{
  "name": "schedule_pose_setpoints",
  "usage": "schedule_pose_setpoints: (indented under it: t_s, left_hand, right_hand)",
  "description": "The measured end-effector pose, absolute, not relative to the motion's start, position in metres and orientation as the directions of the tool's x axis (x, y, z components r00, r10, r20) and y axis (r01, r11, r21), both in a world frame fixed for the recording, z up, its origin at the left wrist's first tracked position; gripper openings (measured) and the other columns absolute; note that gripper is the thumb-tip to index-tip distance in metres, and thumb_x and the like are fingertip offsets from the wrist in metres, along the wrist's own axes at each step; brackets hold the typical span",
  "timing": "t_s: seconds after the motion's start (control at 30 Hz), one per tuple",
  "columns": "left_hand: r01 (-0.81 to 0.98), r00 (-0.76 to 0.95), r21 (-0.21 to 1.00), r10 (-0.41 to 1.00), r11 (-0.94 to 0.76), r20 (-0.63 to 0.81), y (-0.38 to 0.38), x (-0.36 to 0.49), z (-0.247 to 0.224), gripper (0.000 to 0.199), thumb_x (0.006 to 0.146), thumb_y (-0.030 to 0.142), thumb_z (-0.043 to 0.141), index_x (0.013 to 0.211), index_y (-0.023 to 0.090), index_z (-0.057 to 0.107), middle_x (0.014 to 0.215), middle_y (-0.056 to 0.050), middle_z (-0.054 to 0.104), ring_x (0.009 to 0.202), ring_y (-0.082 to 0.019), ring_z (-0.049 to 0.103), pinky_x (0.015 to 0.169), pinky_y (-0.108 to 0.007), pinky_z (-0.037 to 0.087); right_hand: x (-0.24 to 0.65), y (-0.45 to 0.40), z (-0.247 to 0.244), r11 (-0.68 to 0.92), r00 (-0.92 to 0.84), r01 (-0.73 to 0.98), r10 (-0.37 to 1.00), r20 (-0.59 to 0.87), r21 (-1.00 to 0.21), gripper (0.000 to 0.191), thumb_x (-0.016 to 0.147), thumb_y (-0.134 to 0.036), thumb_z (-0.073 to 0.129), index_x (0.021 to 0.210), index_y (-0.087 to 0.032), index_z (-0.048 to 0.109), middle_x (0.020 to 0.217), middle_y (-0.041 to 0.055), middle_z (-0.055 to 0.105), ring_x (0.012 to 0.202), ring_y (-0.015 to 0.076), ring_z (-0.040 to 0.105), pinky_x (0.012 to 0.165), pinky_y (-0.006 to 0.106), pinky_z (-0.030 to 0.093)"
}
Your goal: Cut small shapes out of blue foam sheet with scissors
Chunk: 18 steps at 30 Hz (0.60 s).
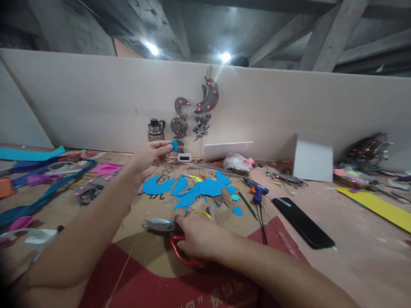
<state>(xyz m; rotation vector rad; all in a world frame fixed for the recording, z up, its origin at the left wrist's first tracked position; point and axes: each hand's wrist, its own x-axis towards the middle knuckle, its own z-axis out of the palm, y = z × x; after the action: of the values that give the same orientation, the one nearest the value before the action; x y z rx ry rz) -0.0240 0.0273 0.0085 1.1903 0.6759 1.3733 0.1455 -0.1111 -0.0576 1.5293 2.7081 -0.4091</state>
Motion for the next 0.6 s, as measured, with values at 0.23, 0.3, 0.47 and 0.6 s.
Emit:
schedule_pose_setpoints:
  t_s: [0.23, 0.3, 0.47, 0.6]
  left_hand:
    - [-0.294, 0.236, 0.937, 0.936, -0.188, 0.262, 0.026, -0.003, -0.011, 0.028, 0.055, 0.025, 0.088, 0.075, 0.013, 0.072, 0.067, -0.002, 0.063, 0.054, -0.006, 0.049, 0.052, -0.020, 0.037]
    - [-0.259, 0.277, 0.945, 0.923, -0.197, 0.268, 0.023, 0.005, -0.018, 0.029, 0.055, 0.028, 0.088, 0.073, 0.013, 0.071, 0.065, -0.001, 0.061, 0.053, -0.006, 0.047, 0.052, -0.019, 0.036]
    - [-0.237, 0.348, 0.950, 0.895, -0.204, 0.279, 0.017, 0.028, -0.036, 0.035, 0.055, 0.035, 0.088, 0.073, 0.013, 0.069, 0.062, 0.001, 0.058, 0.052, -0.006, 0.044, 0.051, -0.021, 0.032]
    - [-0.183, 0.383, 0.959, 0.883, -0.215, 0.271, 0.016, 0.038, -0.047, 0.037, 0.055, 0.040, 0.088, 0.072, 0.012, 0.069, 0.062, 0.001, 0.059, 0.054, -0.007, 0.044, 0.052, -0.022, 0.032]
  right_hand:
    - [0.148, -0.116, -0.045, 0.552, -0.554, 0.760, 0.826, 0.100, -0.342, 0.028, 0.090, -0.035, 0.054, 0.108, -0.020, 0.070, 0.102, 0.0128, 0.067, 0.094, 0.0260, 0.060, 0.079, 0.036, 0.044]
    - [0.155, -0.099, -0.043, 0.526, -0.405, 0.653, 0.850, 0.335, -0.545, 0.025, 0.094, -0.033, 0.049, 0.105, -0.019, 0.067, 0.093, 0.0071, 0.067, 0.086, 0.0190, 0.060, 0.079, 0.033, 0.045]
    - [0.172, -0.051, -0.045, 0.455, 0.054, 0.222, 0.877, 0.477, -0.862, 0.028, 0.087, -0.044, 0.055, 0.099, -0.019, 0.051, 0.091, 0.0018, 0.056, 0.078, 0.0148, 0.056, 0.066, 0.030, 0.050]
    - [0.177, -0.034, -0.050, 0.406, 0.110, 0.030, 0.907, 0.407, -0.913, 0.031, 0.078, -0.046, 0.061, 0.091, -0.018, 0.055, 0.082, -0.0008, 0.057, 0.067, 0.0121, 0.055, 0.059, 0.027, 0.050]
